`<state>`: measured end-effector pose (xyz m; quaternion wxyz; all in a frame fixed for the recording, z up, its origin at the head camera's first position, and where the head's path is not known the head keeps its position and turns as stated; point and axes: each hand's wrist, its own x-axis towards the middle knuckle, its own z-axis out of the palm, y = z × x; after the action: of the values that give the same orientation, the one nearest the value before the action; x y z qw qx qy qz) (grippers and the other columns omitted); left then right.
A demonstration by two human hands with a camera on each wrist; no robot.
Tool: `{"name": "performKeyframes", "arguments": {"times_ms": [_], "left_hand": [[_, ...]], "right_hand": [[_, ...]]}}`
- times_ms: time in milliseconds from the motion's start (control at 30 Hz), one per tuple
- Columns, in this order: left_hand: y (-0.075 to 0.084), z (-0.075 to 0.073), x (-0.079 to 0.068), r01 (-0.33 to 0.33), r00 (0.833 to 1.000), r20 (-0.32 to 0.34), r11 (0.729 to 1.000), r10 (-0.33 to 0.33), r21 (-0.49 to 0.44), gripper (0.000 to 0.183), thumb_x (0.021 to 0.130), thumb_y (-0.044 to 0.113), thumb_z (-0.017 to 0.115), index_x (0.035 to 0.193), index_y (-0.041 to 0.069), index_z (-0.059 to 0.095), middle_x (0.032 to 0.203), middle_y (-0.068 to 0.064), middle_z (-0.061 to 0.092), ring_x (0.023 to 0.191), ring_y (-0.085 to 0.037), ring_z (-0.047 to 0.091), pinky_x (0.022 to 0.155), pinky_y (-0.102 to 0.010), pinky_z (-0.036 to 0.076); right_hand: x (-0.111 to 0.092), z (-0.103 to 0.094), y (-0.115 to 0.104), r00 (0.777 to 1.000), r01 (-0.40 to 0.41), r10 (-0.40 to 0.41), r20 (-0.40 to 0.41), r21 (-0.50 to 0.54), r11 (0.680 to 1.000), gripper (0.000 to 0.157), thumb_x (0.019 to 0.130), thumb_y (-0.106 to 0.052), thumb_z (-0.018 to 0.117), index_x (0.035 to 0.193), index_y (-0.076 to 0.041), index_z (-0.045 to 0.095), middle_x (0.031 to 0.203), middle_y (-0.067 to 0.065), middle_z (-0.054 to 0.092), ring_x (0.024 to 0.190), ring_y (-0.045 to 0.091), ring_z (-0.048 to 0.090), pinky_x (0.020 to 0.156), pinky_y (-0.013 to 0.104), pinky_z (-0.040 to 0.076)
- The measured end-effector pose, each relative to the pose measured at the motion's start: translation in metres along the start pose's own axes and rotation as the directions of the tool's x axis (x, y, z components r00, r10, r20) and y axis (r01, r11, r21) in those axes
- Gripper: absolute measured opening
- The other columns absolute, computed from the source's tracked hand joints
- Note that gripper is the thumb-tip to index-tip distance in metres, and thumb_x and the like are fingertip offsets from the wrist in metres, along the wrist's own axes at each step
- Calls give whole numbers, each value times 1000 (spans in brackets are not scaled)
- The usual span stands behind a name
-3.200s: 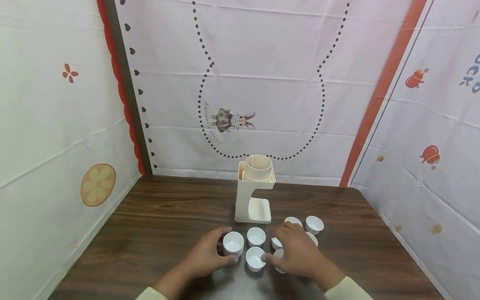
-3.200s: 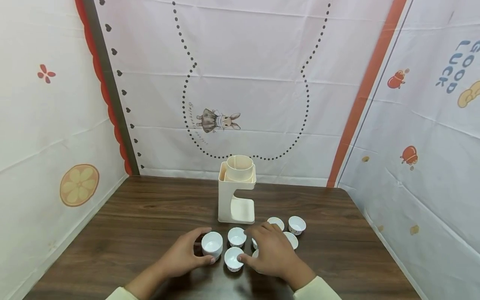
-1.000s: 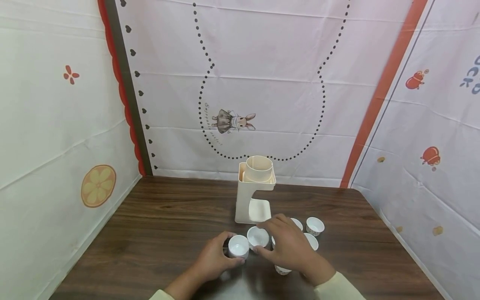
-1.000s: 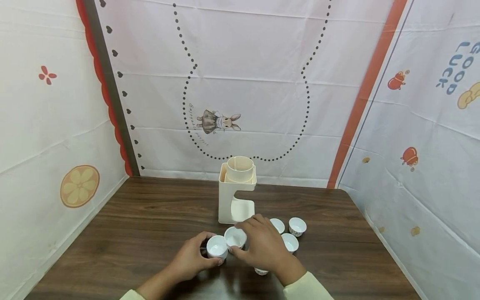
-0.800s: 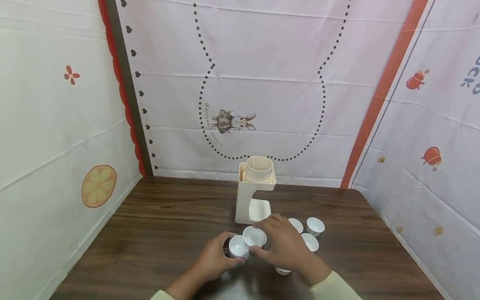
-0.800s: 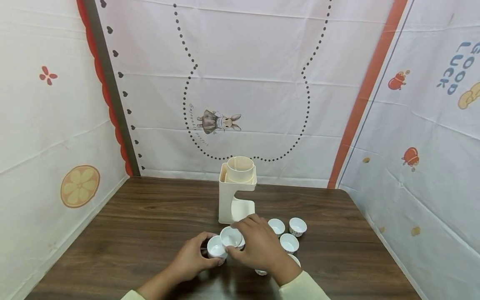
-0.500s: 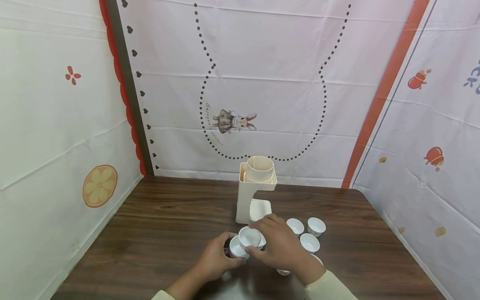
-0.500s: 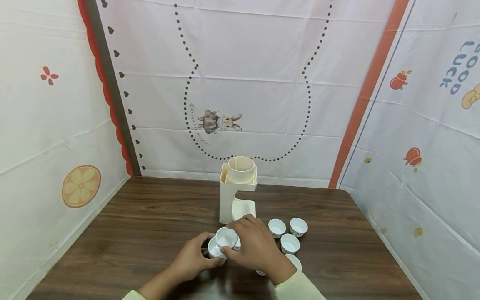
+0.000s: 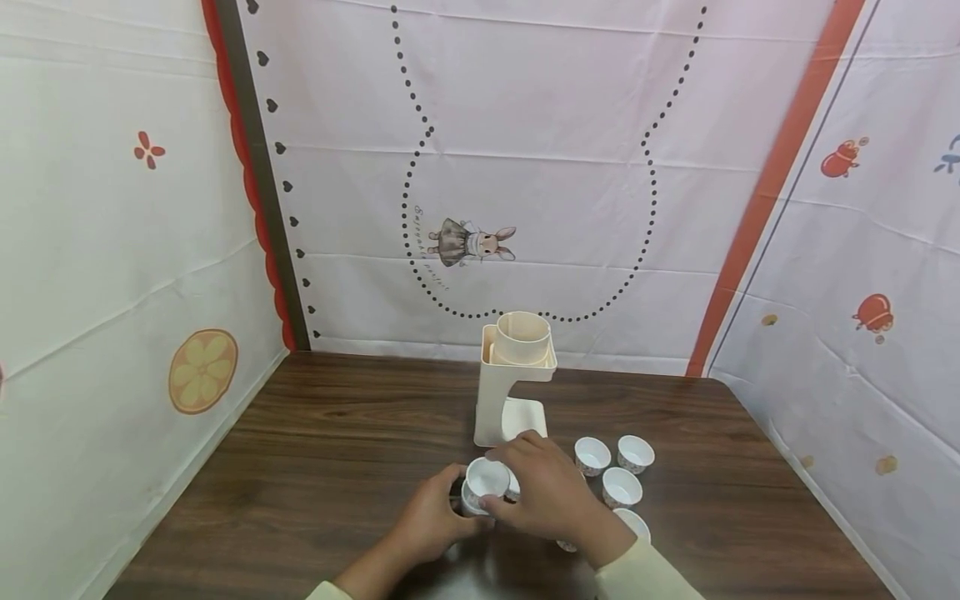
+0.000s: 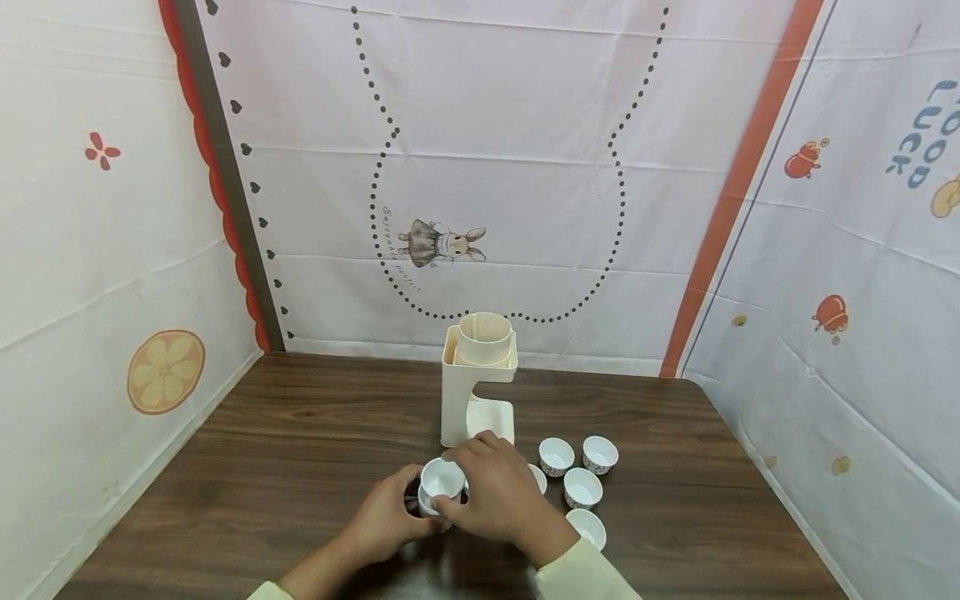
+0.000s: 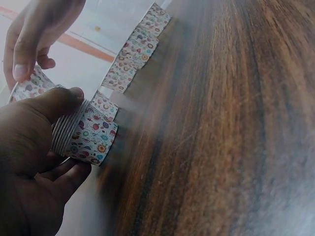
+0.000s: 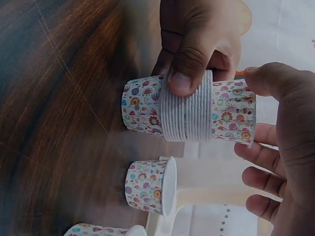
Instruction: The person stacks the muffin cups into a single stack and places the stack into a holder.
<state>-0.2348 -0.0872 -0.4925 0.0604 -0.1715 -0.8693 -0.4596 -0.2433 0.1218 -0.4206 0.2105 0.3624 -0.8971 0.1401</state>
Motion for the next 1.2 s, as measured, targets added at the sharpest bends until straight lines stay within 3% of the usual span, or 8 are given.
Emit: {"name": "performKeyframes", "arguments": {"times_ms": [333, 600, 933, 1200], "left_hand": [[1, 1, 0, 21, 1000, 20, 999, -20, -44, 63, 71, 33, 93, 121, 9, 64, 105, 5, 69, 93, -10, 63, 84, -32, 54], [1, 0, 2, 17, 999, 34, 999, -16, -37, 61, 69, 26, 94, 121, 11, 65, 104, 7, 70, 92, -10, 63, 84, -32, 53], [2, 0, 2, 4, 1000, 26, 999, -3, -39, 59, 71, 24, 93, 121, 9, 66, 104, 6, 70, 92, -10, 63, 83, -31, 53], [1, -1, 0, 19, 999, 28, 999, -18, -40, 61, 71, 27, 94, 121, 9, 65, 105, 7, 69, 94, -10, 63, 85, -32, 54]], "right_hand": [[-1, 8, -1, 999, -3, 3, 47, 0, 1000, 50, 79, -49, 82, 118, -18, 72, 109, -8, 70, 104, 11, 59, 87, 36, 54], [-3, 15, 0, 995, -18, 18, 93, -4, 1000, 54, 80, -55, 78, 119, -18, 71, 113, -7, 69, 112, 13, 58, 97, 38, 51], [-5, 19, 0, 996, -9, 9, 90, -6, 1000, 52, 80, -55, 78, 118, -19, 72, 111, -8, 69, 112, 13, 58, 103, 35, 47], [-4, 15, 1, 995, -41, 41, 91, -3, 999, 54, 81, -55, 77, 121, -19, 71, 113, -8, 69, 111, 12, 58, 96, 36, 52]]}}
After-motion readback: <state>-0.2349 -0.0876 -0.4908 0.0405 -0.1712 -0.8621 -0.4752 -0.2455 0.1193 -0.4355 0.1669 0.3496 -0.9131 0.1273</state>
